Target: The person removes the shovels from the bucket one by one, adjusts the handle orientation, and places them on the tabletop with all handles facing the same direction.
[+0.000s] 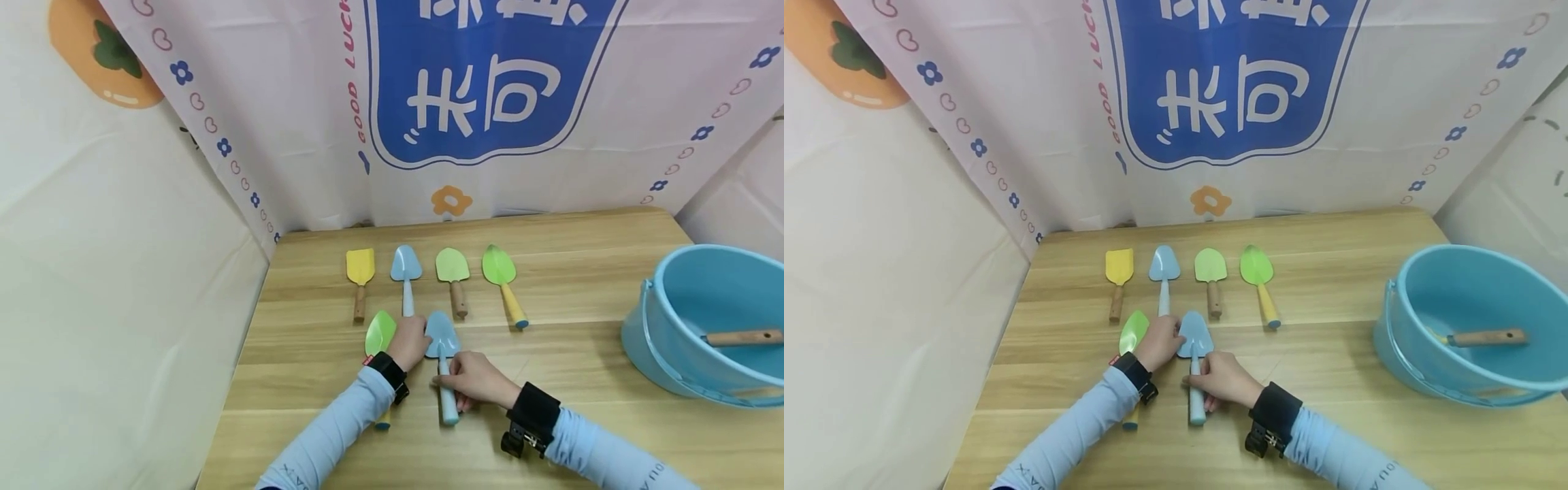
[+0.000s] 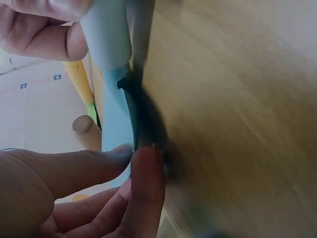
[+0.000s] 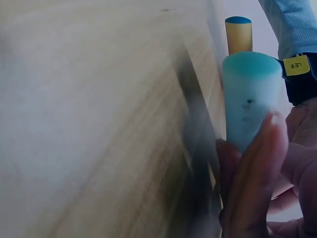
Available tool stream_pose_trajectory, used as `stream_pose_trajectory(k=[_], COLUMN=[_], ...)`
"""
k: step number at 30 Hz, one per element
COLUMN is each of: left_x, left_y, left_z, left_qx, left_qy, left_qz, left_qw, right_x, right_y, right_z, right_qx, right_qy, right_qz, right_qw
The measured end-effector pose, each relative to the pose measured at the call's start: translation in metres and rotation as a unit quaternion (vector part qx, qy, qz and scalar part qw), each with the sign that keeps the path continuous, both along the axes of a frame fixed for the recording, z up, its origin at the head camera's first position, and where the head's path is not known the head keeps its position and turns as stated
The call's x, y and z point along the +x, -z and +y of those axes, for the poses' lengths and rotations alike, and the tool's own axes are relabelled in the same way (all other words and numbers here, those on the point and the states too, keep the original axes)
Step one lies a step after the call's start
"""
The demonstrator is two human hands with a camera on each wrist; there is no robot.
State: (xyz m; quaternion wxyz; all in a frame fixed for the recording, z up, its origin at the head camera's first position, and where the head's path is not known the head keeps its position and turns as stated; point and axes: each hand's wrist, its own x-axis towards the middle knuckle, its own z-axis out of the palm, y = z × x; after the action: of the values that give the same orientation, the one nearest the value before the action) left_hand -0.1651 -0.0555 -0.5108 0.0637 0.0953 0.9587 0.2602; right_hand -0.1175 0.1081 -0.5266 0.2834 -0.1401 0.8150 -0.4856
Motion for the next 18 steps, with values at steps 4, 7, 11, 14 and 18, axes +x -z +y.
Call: stream_pose_trajectory(k=[4,7,11,14,18], left_x=[0.000,0.001,0.002,0.003,0.009], left_y=[0.001,0.000,-0.001,0.000,0.002], left_z=[0.000,0.002,0.003,0.003,0.000], left_qx=[-0.013,-0.020,-0.024,-0.025,-0.029], left_qy=[0.003,0.006,0.010,0.015,0.020], left_qz=[0.009,0.020,0.032,0.037,0.045], left_qw=[0.9999,0.9996,0.9991,0.9989,0.9984], right_x=[-0.001,-0.001,-0.002,-0.004,-0.007], right_y=[0.001,0.000,-0.006,-0.017,-0.041], right_z=[0.000,0.001,0.007,0.017,0.042], right_qx=[-0.007,-0.013,-0.014,0.005,0.042], right_qy=[0.003,0.004,0.006,0.004,0.000], right_qz=[-0.007,0.000,0.010,0.038,0.099], right_qw=[1.000,1.000,1.000,0.999,0.994])
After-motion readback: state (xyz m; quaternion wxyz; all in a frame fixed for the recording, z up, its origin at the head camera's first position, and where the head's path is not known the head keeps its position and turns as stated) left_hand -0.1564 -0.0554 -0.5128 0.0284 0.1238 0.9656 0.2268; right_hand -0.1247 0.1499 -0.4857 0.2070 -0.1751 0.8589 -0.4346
